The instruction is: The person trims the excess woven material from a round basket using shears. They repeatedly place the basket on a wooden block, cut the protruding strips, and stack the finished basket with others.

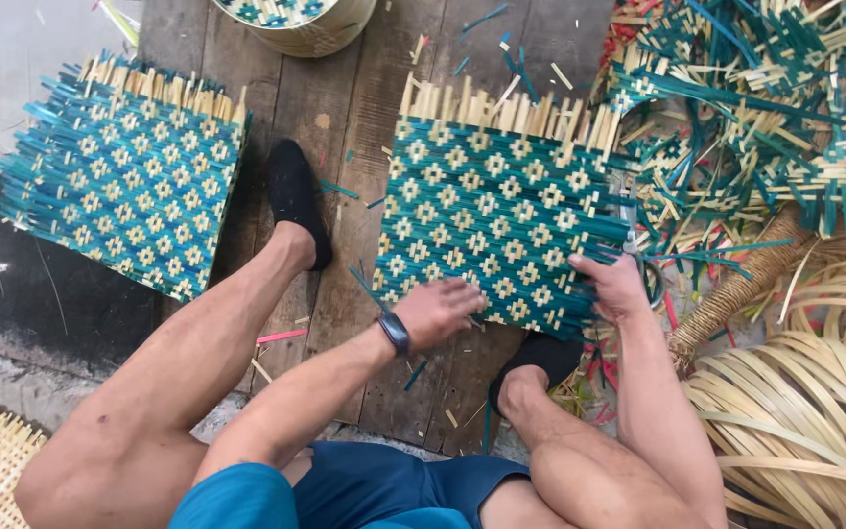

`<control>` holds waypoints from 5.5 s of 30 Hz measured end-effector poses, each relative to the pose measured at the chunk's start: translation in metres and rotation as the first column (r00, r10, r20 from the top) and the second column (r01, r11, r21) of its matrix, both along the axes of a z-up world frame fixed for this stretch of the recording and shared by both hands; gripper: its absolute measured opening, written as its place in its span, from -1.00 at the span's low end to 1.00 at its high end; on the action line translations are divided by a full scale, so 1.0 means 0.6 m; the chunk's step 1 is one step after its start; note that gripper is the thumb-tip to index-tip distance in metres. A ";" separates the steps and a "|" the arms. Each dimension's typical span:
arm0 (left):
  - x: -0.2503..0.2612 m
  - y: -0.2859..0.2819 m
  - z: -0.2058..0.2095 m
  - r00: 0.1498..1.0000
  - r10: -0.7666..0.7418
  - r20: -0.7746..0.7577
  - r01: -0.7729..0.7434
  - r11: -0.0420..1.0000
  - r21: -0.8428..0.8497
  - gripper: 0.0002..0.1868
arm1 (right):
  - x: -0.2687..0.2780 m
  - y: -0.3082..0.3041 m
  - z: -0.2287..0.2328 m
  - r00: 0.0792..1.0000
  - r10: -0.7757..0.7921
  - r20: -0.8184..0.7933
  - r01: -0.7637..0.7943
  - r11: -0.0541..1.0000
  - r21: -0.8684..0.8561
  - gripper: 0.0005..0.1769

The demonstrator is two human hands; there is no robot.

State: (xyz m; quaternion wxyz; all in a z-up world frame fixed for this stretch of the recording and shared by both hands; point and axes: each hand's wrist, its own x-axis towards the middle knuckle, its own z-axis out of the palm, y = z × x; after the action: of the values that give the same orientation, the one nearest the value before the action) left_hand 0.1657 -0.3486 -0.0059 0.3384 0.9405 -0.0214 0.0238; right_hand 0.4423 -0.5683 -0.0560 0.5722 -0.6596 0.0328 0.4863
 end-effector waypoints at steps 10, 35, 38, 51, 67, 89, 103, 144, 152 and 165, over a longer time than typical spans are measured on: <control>0.051 0.245 -0.152 0.417 0.643 -0.643 -0.870 0.078 -0.487 -0.26 | -0.011 0.019 -0.003 0.994 -0.095 -0.045 0.098 0.993 0.071 -0.54; 0.039 0.244 -0.111 0.515 0.856 -0.035 -0.857 0.516 0.004 -0.06 | -0.015 -0.482 0.371 0.348 0.220 0.911 0.643 0.651 -0.403 -0.81; 0.072 0.213 -0.027 0.574 0.751 0.328 -0.817 0.556 0.155 -0.18 | -0.034 -0.437 0.412 0.178 0.407 0.896 0.585 0.688 -0.429 -0.84; 0.243 0.062 0.271 0.845 0.357 -0.399 -0.222 -0.444 -0.868 -0.57 | -0.042 0.012 0.551 -0.354 0.294 0.888 -0.464 0.769 -0.440 -0.67; 0.123 0.146 0.174 0.835 0.149 -0.530 -0.402 -0.493 -0.772 -0.61 | 0.052 0.101 0.403 0.985 -0.121 0.126 0.097 0.979 0.181 -0.49; 0.082 0.186 -0.079 0.577 0.797 -0.179 -0.816 0.554 -0.167 -0.67 | -0.047 0.120 0.038 0.509 0.222 0.832 0.223 0.899 -0.376 -0.77; 0.074 0.192 -0.053 0.493 0.840 -0.226 -0.865 0.502 -0.019 -0.72 | -0.061 0.122 0.036 0.501 0.270 0.822 0.126 0.918 -0.377 -0.83; 0.040 0.221 -0.156 0.431 0.791 -0.434 -0.902 0.369 -0.222 -0.72 | -0.036 0.099 -0.030 0.695 0.232 0.680 0.119 0.896 -0.427 -0.72; 0.057 0.242 -0.112 0.488 0.737 -0.468 -0.872 0.423 -0.246 -0.72 | -0.010 0.117 0.051 0.748 0.391 0.537 -0.081 0.856 -0.511 -0.67; 0.279 0.221 -0.088 0.880 0.473 0.039 -0.467 0.877 -0.116 -0.74 | -0.235 0.225 0.054 -0.329 0.678 0.658 -0.316 0.578 -0.753 0.14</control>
State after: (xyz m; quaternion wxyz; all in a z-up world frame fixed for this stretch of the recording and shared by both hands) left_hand 0.3333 -0.2157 -0.0584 0.3696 0.8975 0.1976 0.1371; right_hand 0.3013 -0.4335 -0.0234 0.0442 -0.7957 -0.6001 0.0693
